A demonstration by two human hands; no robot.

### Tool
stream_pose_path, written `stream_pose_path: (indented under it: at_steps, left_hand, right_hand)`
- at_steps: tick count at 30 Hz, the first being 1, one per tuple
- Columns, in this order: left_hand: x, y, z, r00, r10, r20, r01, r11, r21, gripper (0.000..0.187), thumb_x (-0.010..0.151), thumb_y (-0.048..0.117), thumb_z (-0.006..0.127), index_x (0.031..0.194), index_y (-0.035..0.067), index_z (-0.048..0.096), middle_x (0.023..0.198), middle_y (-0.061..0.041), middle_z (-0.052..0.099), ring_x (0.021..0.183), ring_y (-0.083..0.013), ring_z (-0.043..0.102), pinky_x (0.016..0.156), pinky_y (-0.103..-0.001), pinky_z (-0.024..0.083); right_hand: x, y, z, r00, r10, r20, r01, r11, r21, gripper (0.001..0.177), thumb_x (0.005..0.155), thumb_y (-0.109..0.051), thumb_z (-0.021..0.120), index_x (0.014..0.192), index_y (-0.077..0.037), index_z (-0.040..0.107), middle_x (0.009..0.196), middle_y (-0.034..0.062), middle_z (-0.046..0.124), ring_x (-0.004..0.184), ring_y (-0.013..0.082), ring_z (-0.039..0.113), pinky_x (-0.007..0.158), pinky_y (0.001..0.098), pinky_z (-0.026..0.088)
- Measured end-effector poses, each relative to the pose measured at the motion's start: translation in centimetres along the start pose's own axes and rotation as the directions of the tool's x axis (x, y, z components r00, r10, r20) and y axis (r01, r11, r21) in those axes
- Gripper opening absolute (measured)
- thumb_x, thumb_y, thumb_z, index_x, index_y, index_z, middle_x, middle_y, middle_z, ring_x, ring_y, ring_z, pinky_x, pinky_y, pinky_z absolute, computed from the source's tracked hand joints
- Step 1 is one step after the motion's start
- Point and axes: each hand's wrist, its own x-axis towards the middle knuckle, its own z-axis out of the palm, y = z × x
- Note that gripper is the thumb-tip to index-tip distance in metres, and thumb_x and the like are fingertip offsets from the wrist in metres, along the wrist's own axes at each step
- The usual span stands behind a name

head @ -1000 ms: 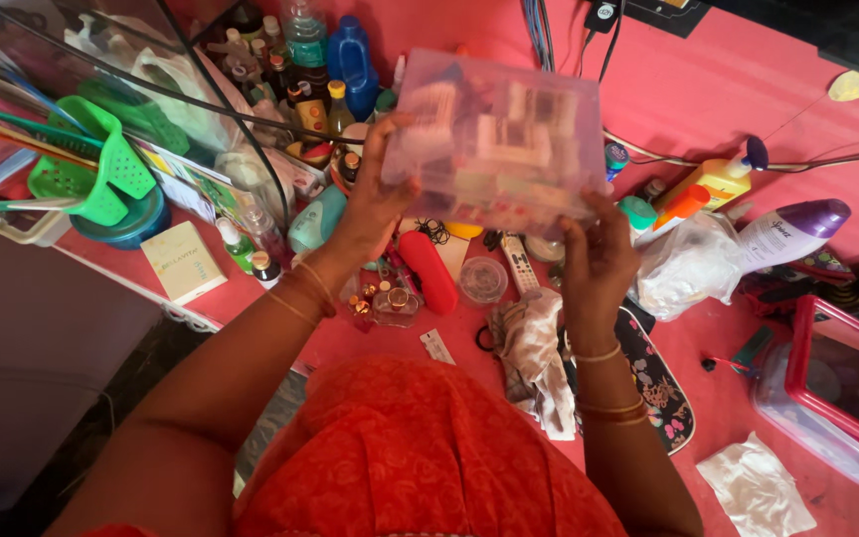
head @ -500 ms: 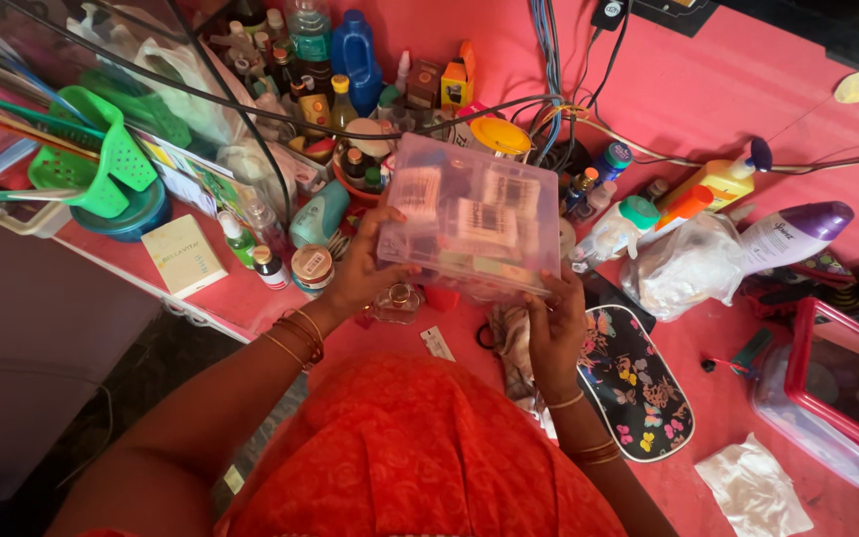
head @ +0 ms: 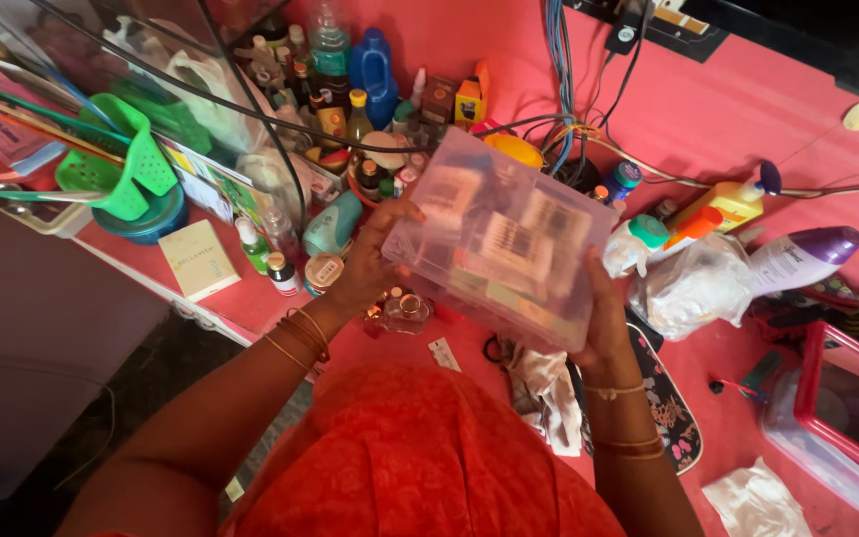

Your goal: The person sorts various cosmetics and grooming products on a table, placing items into a plastic container and a makeup bag, then puts the container on a glass shelf.

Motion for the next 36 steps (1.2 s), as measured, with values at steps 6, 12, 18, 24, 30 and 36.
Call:
stream_pose_path:
  at_steps: [6, 12, 18, 24, 30, 36]
  left_hand:
    - [1.5, 2.4, -0.2, 0.999, -0.051, -0.016, 0.052, 0.998, 0.047, 0.057, 0.094, 0.023, 0.075, 0.143, 0.012, 0.048, 0.143, -0.003, 0.044, 0.143, -0.0169, 0.038, 0.123, -0.032, 0.029]
    - [2.3, 4.2, -0.9, 0.978, -0.205, -0.019, 0.205, 0.978, -0.033, 0.069, 0.088, 0.015, 0.06, 0.152, 0.016, 0.036, 0.152, 0.0, 0.037, 0.144, -0.0148, 0.036, 0.115, -0.034, 0.036]
    - [3.1, 5.1, -1.0, 0.93, -0.357, -0.091, 0.326, 0.913, -0.246, 0.082, 0.082, 0.018, 0.054, 0.16, 0.012, 0.03, 0.153, -0.006, 0.045, 0.135, -0.0191, 0.046, 0.114, -0.032, 0.035]
    - [6.5, 5.6, -3.2, 0.951, -0.228, -0.207, 0.216, 0.973, -0.078, 0.065, 0.094, 0.031, 0.056, 0.153, 0.006, 0.04, 0.15, -0.009, 0.049, 0.136, -0.0184, 0.049, 0.114, -0.034, 0.04]
    - [8.6, 11.1, -5.9, 0.857, 0.223, -0.465, 0.144, 0.762, 0.631, 0.049, 0.099, 0.027, 0.067, 0.14, 0.006, 0.05, 0.147, -0.012, 0.054, 0.121, -0.0215, 0.063, 0.104, -0.038, 0.056]
    - [10.5, 12.2, -10.3, 0.707, 0.657, -0.261, 0.169, 0.201, 0.965, 0.076, 0.087, 0.011, 0.083, 0.148, 0.001, 0.039, 0.158, -0.024, 0.027, 0.145, -0.0454, 0.035, 0.119, -0.053, 0.036]
  right_hand:
    - [2.3, 0.6, 0.4, 1.0, 0.002, 0.002, -0.002, 1.0, 0.025, 0.058, 0.091, -0.024, 0.07, 0.143, -0.003, 0.051, 0.134, 0.0127, 0.063, 0.119, 0.0294, 0.064, 0.099, 0.0467, 0.055]
    - [3.3, 2.4, 0.4, 0.999, 0.003, -0.05, -0.001, 0.999, 0.044, 0.056, 0.093, -0.021, 0.07, 0.142, 0.0, 0.053, 0.132, 0.0133, 0.064, 0.117, 0.0275, 0.064, 0.1, 0.0422, 0.055]
    - [2.4, 1.5, 1.0, 0.996, 0.094, 0.0, -0.093, 0.984, -0.153, 0.057, 0.09, -0.023, 0.067, 0.142, -0.003, 0.052, 0.134, 0.0106, 0.065, 0.118, 0.0259, 0.065, 0.099, 0.042, 0.054]
    - [4.0, -0.1, 3.4, 0.983, 0.098, 0.156, -0.077, 0.988, -0.133, 0.064, 0.089, -0.023, 0.068, 0.147, -0.004, 0.049, 0.136, 0.0101, 0.064, 0.122, 0.0271, 0.063, 0.105, 0.0438, 0.051]
    - [10.9, -2.6, 9.6, 0.949, -0.053, 0.31, 0.064, 0.998, -0.025, 0.055, 0.089, -0.022, 0.068, 0.141, -0.007, 0.054, 0.133, 0.0095, 0.065, 0.124, 0.0293, 0.064, 0.105, 0.0478, 0.054]
    - [25.4, -3.8, 15.6, 0.955, -0.077, 0.286, 0.085, 0.996, -0.017, 0.042, 0.092, -0.024, 0.072, 0.129, -0.009, 0.06, 0.125, 0.0107, 0.066, 0.118, 0.0303, 0.067, 0.1, 0.0553, 0.059]
